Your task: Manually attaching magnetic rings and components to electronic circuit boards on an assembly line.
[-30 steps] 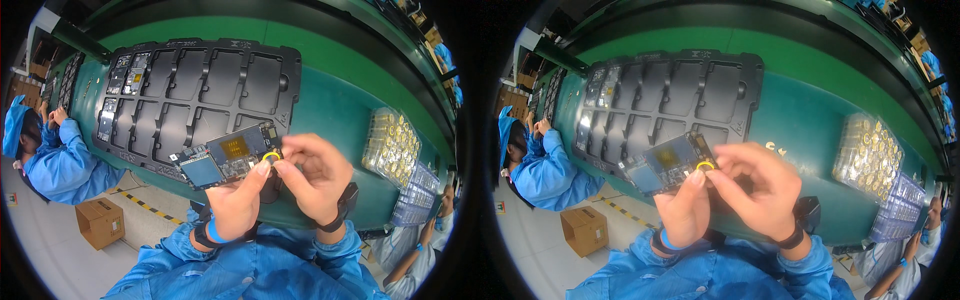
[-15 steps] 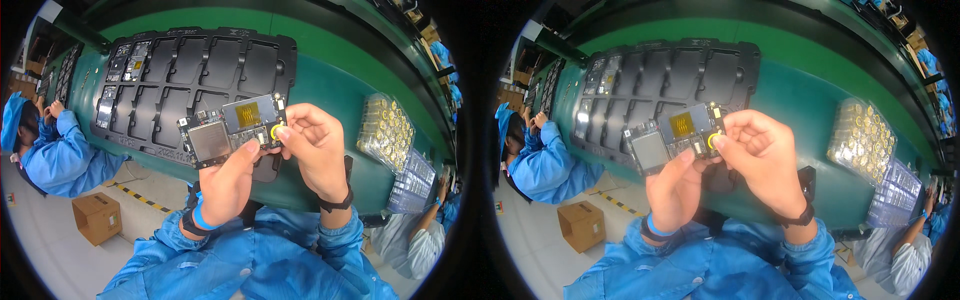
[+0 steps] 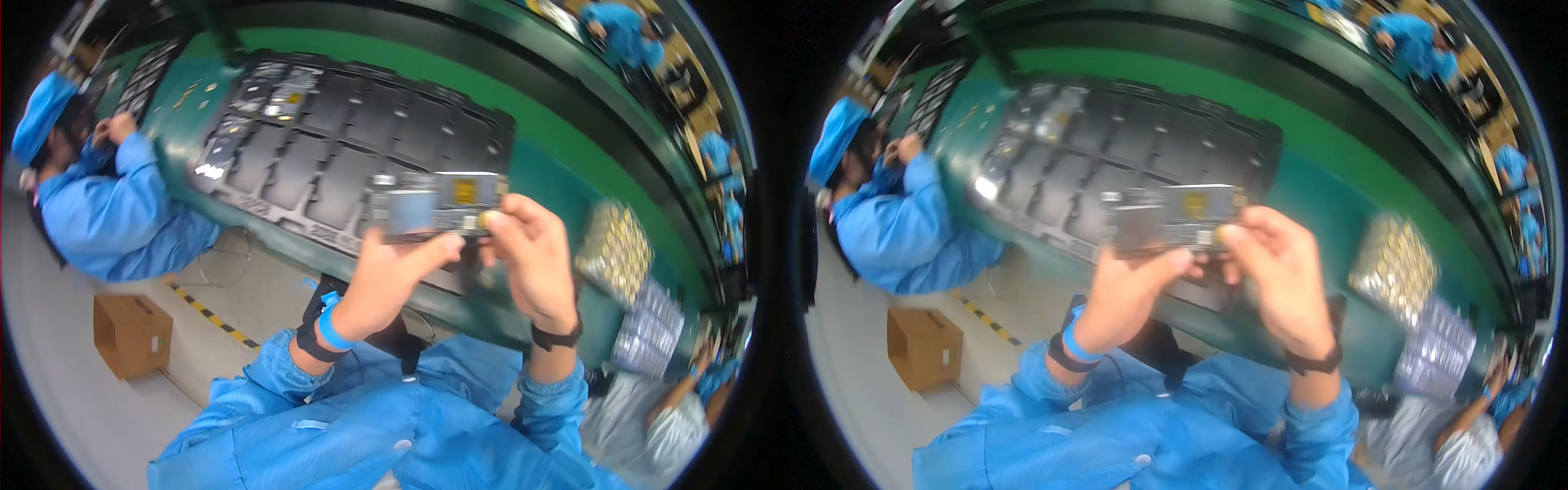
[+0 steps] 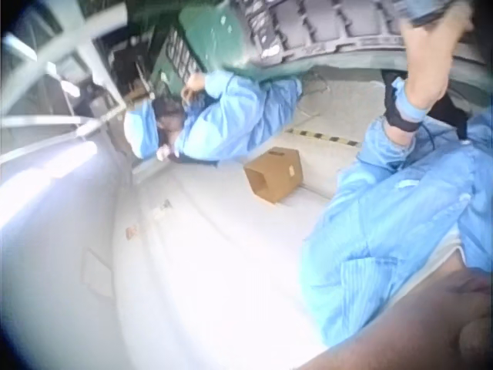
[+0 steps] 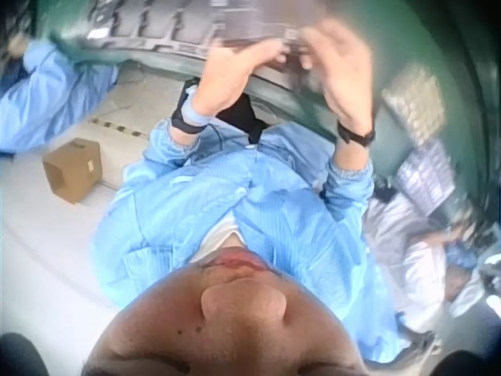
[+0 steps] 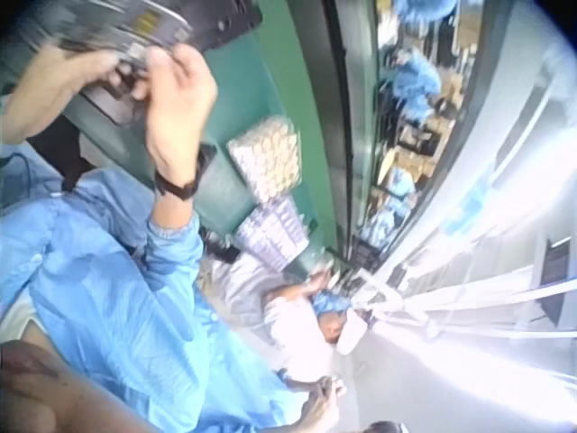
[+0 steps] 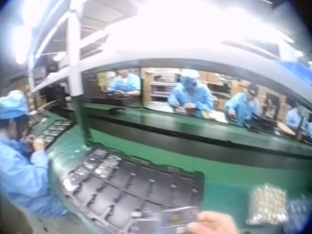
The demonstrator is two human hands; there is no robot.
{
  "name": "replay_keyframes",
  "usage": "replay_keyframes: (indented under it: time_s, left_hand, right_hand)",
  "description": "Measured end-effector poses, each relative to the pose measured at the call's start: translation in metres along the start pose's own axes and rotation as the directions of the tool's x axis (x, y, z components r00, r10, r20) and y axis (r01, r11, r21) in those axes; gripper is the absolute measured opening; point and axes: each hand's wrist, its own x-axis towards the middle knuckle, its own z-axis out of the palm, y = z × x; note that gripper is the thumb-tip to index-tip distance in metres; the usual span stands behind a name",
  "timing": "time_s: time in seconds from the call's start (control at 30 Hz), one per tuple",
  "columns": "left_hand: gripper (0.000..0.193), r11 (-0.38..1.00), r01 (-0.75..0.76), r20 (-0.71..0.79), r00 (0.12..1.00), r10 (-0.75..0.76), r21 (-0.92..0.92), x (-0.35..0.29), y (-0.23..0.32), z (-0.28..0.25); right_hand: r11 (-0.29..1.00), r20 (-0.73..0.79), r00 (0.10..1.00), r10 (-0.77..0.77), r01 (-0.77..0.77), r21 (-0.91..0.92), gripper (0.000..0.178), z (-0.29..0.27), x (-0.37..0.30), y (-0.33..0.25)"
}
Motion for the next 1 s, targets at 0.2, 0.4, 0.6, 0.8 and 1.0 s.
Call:
replay_keyframes:
  time_s: [0.2, 0.4, 0.6, 0.8, 1.0]
  left_hand:
    - [0.033, 0.979, -0.031, 0.003, 1.0, 0.031, 0.202, -0.017, 0.054, -0.076]
    - [0.016, 0.481, -0.078, -0.275, 0.736, 0.618, 0.873, -0.009, 0.105, -0.195]
    - [0.026, -0.082, 0.219, -0.072, 0.612, 0.787, 0.972, 0.037, 0.112, -0.273]
    - [0.036, -0.261, 0.442, -0.139, 0.69, 0.71, 0.858, 0.045, 0.118, -0.257]
    - [0.03, -0.449, 0.386, -0.043, 0.795, 0.605, 0.806, 0.058, 0.123, -0.255]
  right_hand:
    - [0.975, -0.283, 0.935, -0.215, 0.224, -0.001, 0.017, -0.103, 0.065, -0.009]
    - [0.977, -0.487, 0.869, -0.087, 0.17, 0.129, 0.019, -0.181, 0.168, 0.021]
    - [0.993, -0.733, 0.679, -0.048, 0.113, 0.039, 0.009, -0.238, 0.203, 0.035]
    - [0.979, -0.801, 0.58, -0.152, -0.021, -0.202, 0.012, -0.237, 0.223, 0.035]
    - [0.324, -0.528, 0.541, -0.655, -0.43, -0.843, 0.046, -0.236, 0.201, 0.03]
